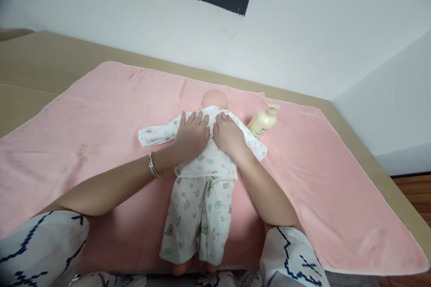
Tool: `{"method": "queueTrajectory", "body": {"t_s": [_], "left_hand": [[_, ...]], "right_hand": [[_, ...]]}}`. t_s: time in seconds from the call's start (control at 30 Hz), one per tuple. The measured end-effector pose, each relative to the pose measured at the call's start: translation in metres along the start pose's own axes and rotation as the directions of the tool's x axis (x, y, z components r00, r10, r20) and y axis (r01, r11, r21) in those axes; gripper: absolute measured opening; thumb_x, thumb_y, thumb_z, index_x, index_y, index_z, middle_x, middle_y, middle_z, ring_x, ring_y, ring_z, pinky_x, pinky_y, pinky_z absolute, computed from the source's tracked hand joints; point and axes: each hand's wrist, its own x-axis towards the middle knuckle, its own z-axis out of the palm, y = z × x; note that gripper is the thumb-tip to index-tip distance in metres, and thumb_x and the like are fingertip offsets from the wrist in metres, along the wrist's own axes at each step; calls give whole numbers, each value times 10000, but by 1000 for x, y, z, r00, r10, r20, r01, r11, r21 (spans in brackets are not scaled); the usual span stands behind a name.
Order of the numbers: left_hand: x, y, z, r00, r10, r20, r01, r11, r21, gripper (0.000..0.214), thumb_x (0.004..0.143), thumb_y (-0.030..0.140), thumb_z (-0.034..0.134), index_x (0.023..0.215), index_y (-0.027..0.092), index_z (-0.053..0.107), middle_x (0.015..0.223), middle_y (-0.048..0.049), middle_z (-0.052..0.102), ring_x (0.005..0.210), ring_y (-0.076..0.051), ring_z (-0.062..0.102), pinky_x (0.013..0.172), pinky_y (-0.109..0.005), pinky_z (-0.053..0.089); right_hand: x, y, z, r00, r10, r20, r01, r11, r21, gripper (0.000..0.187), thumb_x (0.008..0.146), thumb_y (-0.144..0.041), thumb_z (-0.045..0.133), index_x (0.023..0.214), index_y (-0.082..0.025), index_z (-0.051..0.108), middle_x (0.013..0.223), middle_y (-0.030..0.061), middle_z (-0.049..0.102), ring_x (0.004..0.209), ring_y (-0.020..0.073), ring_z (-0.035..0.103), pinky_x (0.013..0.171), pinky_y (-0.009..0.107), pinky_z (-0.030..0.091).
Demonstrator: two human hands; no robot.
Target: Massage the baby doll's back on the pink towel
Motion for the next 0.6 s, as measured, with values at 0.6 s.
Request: {"method": "queueTrajectory", "body": {"t_s": [0.6], "left_hand": [[9,-10,11,1000,-25,16,26,999,-31,515,1014,262,325,1449,24,465,1478,-254,514,1404,-409,452,1150,-594,364]], "right_hand": [[2,-6,7,1000,14,14,-14,1000,9,539,1026,-231,275,1499,-39,450,1599,210,406,1527,311,322,1246,510,282]]}}
